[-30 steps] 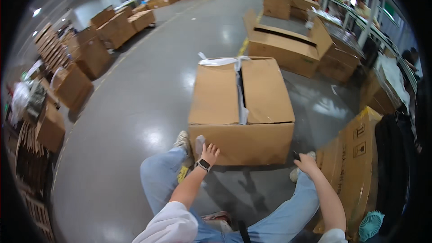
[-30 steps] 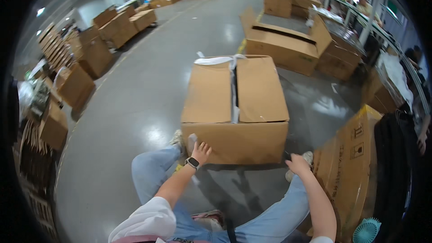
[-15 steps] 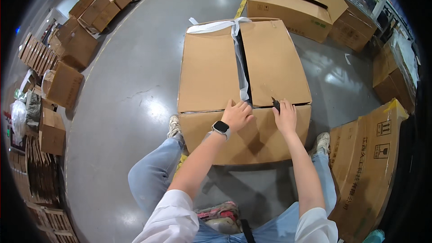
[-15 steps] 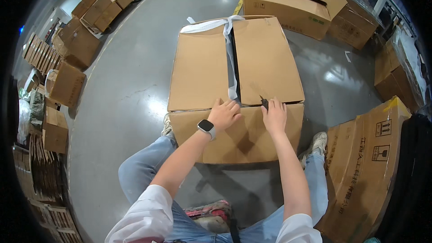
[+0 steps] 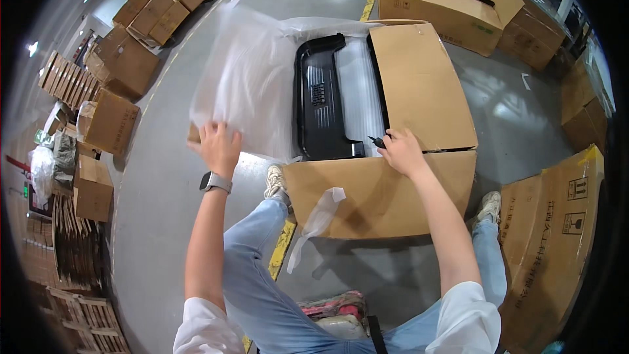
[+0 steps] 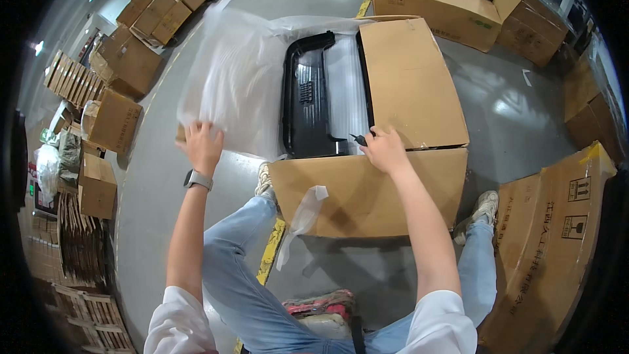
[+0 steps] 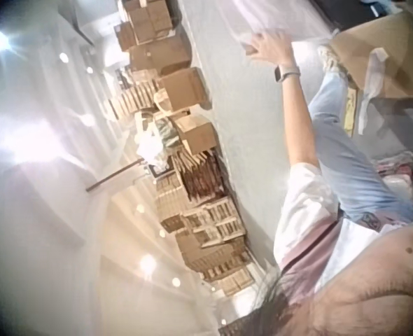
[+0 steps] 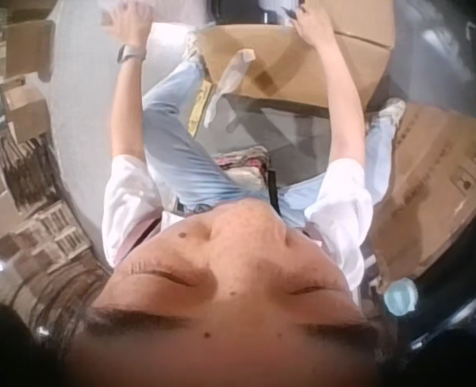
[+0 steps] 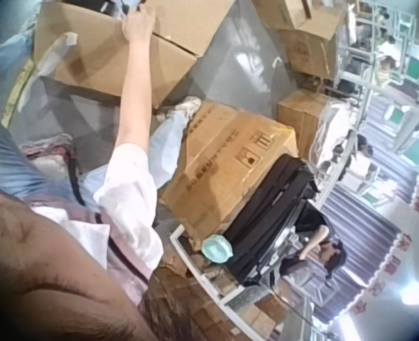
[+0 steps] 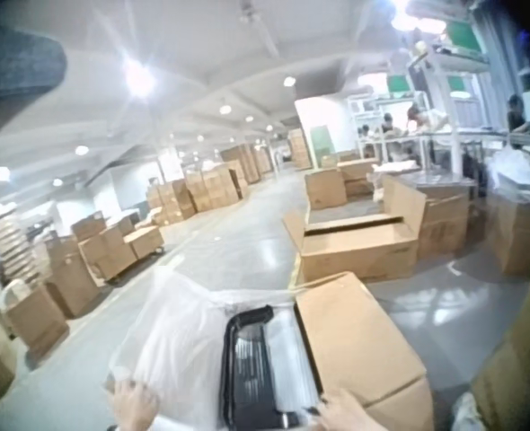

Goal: The person cuts open a cardboard box with a utility knife, unpacks plastic panels, and applies adhesive pads onto the back of each panel by hand.

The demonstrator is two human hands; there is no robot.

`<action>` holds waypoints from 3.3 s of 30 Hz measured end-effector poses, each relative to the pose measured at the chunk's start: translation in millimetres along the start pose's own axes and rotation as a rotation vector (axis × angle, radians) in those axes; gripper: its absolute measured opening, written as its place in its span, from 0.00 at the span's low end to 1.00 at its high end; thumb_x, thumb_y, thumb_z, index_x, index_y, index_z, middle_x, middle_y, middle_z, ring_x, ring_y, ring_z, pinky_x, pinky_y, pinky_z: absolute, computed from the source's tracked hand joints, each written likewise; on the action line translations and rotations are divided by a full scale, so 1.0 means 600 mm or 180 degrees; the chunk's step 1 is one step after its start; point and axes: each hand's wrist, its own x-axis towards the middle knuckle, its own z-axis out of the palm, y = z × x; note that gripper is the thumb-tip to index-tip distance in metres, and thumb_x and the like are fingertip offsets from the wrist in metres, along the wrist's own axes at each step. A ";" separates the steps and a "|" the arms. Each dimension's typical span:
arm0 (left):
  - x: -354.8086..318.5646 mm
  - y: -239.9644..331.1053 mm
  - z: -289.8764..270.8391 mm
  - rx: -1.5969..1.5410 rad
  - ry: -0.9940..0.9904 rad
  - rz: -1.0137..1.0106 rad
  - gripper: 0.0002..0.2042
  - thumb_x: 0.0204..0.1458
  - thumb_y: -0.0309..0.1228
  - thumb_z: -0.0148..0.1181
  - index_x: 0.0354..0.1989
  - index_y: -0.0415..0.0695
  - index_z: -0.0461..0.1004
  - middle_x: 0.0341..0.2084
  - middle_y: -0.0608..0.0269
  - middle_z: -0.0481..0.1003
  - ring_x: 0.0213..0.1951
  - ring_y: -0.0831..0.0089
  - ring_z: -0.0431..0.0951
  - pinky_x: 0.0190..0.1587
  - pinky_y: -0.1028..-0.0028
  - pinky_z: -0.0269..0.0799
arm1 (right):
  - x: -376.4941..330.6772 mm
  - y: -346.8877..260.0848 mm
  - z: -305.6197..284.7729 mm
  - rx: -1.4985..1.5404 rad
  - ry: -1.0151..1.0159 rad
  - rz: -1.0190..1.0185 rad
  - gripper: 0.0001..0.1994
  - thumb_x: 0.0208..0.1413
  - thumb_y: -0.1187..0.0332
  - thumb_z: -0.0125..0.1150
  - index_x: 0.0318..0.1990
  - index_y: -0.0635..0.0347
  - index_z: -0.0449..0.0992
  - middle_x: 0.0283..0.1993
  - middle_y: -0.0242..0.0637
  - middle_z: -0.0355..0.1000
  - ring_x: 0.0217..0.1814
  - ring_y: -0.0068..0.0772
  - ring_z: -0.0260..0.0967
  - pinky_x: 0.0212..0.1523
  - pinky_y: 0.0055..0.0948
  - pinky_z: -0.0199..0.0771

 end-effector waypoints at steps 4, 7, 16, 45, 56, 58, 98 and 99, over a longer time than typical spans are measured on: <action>-0.090 -0.045 0.138 -0.1417 -0.2399 -0.0789 0.41 0.46 0.61 0.53 0.55 0.32 0.60 0.50 0.39 0.66 0.58 0.50 0.62 0.59 0.47 0.52 | 0.012 -0.015 -0.035 -0.0697 -0.0162 -0.0631 0.12 0.50 0.60 0.57 0.34 0.59 0.72 0.36 0.37 0.74 0.54 0.34 0.66 0.48 0.40 0.64; -0.097 0.048 0.176 -0.2735 -0.3347 -0.0484 0.56 0.45 0.62 0.54 0.57 0.14 0.38 0.52 0.21 0.58 0.57 0.44 0.63 0.58 0.69 0.60 | 0.017 0.005 -0.115 -0.0681 0.0430 -0.0661 0.09 0.46 0.65 0.59 0.30 0.58 0.69 0.31 0.36 0.71 0.48 0.34 0.67 0.41 0.38 0.67; -0.138 0.198 0.221 -0.2740 -0.1290 -0.2409 0.44 0.48 0.39 0.57 0.63 0.32 0.34 0.49 0.28 0.65 0.49 0.40 0.69 0.52 0.60 0.64 | -0.067 0.267 -0.298 -0.3145 0.0985 0.1720 0.14 0.53 0.57 0.55 0.36 0.59 0.75 0.38 0.40 0.70 0.56 0.40 0.61 0.54 0.53 0.57; -0.143 0.038 0.251 -0.4303 -0.1984 -0.2761 0.09 0.38 0.22 0.45 0.27 0.34 0.70 0.21 0.55 0.72 0.24 0.66 0.72 0.25 0.68 0.67 | -0.318 -0.031 -0.117 -0.0297 0.0395 0.3786 0.11 0.59 0.65 0.48 0.40 0.66 0.60 0.22 0.58 0.70 0.28 0.61 0.71 0.26 0.52 0.71; -0.184 0.150 0.259 -0.1128 -0.2810 -0.0042 0.13 0.38 0.33 0.58 0.31 0.38 0.78 0.34 0.45 0.77 0.39 0.54 0.78 0.41 0.60 0.73 | -0.495 -0.045 -0.104 -0.0460 0.0160 0.4576 0.13 0.52 0.69 0.54 0.40 0.66 0.61 0.26 0.51 0.74 0.30 0.50 0.75 0.31 0.44 0.75; -0.179 0.147 0.144 -0.0887 -0.2616 0.0060 0.14 0.41 0.34 0.56 0.34 0.37 0.77 0.36 0.43 0.76 0.39 0.52 0.78 0.41 0.60 0.73 | -0.487 -0.054 -0.123 -0.0269 0.0488 0.4437 0.11 0.51 0.65 0.57 0.36 0.64 0.66 0.29 0.48 0.74 0.33 0.48 0.74 0.32 0.44 0.74; -0.076 0.070 0.021 -0.5137 -0.1627 -0.1980 0.18 0.57 0.30 0.39 0.50 0.28 0.65 0.41 0.45 0.73 0.43 0.56 0.76 0.44 0.58 0.75 | -1.067 -0.051 -0.660 -0.0581 0.1765 0.4735 0.20 0.47 0.65 0.59 0.49 0.61 0.70 0.41 0.52 0.73 0.39 0.47 0.74 0.40 0.39 0.74; -0.078 0.089 0.028 -0.5196 -0.1644 -0.2122 0.18 0.59 0.31 0.39 0.50 0.29 0.65 0.41 0.46 0.74 0.44 0.57 0.76 0.44 0.60 0.75 | -1.084 -0.033 -0.658 -0.0155 0.2243 0.4230 0.21 0.48 0.66 0.58 0.51 0.61 0.70 0.42 0.50 0.74 0.36 0.42 0.76 0.36 0.36 0.75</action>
